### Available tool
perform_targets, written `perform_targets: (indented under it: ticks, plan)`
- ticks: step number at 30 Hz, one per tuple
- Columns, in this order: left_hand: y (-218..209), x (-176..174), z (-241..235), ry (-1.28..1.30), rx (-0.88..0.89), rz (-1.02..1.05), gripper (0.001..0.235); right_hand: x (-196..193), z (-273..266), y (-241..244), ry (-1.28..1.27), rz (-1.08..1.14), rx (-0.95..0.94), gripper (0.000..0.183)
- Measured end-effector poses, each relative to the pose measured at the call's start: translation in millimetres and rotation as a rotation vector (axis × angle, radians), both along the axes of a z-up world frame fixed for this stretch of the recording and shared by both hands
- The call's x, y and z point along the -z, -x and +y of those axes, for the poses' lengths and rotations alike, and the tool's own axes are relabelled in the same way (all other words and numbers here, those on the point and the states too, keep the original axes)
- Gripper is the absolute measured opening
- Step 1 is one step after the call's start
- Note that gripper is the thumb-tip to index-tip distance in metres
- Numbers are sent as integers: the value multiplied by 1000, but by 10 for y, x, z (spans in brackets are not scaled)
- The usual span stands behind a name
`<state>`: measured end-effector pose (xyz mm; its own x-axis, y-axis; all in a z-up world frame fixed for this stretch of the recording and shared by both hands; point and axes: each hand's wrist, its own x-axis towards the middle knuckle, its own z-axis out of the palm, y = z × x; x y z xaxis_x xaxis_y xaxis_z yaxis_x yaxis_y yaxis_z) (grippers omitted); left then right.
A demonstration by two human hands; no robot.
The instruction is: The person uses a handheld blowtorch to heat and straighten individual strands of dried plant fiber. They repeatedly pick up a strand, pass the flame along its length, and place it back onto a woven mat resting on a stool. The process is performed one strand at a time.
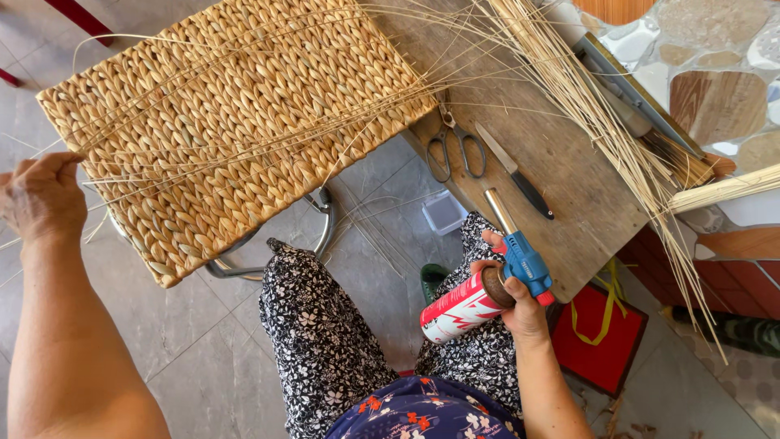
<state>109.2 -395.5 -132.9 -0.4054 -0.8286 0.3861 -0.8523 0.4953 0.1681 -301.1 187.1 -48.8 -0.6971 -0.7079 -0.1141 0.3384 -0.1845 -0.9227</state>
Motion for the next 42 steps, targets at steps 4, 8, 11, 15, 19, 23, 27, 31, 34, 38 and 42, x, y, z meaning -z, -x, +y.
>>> perform_targets:
  ticks: [4,8,11,15,19,23,27,31,34,38,42]
  plan:
    - [-20,5,-53,-288,-153,165,14,5,12,0,-3,-11,9,95]
    - [300,-139,55,-111,-96,49,34,42,-26,29,26,34,57,92]
    - [761,-151,135,17,160,120,22,79,-116,67,70,34,85,91]
    - [1598,-137,681,-21,488,254,4,74,-147,58,78,30,52,90]
    - [2413,-164,1241,-131,603,225,14,10,-147,2,66,45,47,88]
    - [2820,-213,1519,-124,509,234,31,-44,-92,-46,49,52,53,89]
    - [2911,-238,1590,-127,489,204,25,-33,-19,-30,59,64,25,90]
    - [2869,-163,1483,-130,498,252,15,41,10,51,59,70,34,91]
    - [2860,-109,1385,-89,526,263,10,46,-3,121,54,63,64,92]
    - [2932,-80,1258,-214,483,109,8,54,51,190,66,70,78,91]
    - [2932,-121,1259,-260,470,177,3,89,124,225,88,64,59,91]
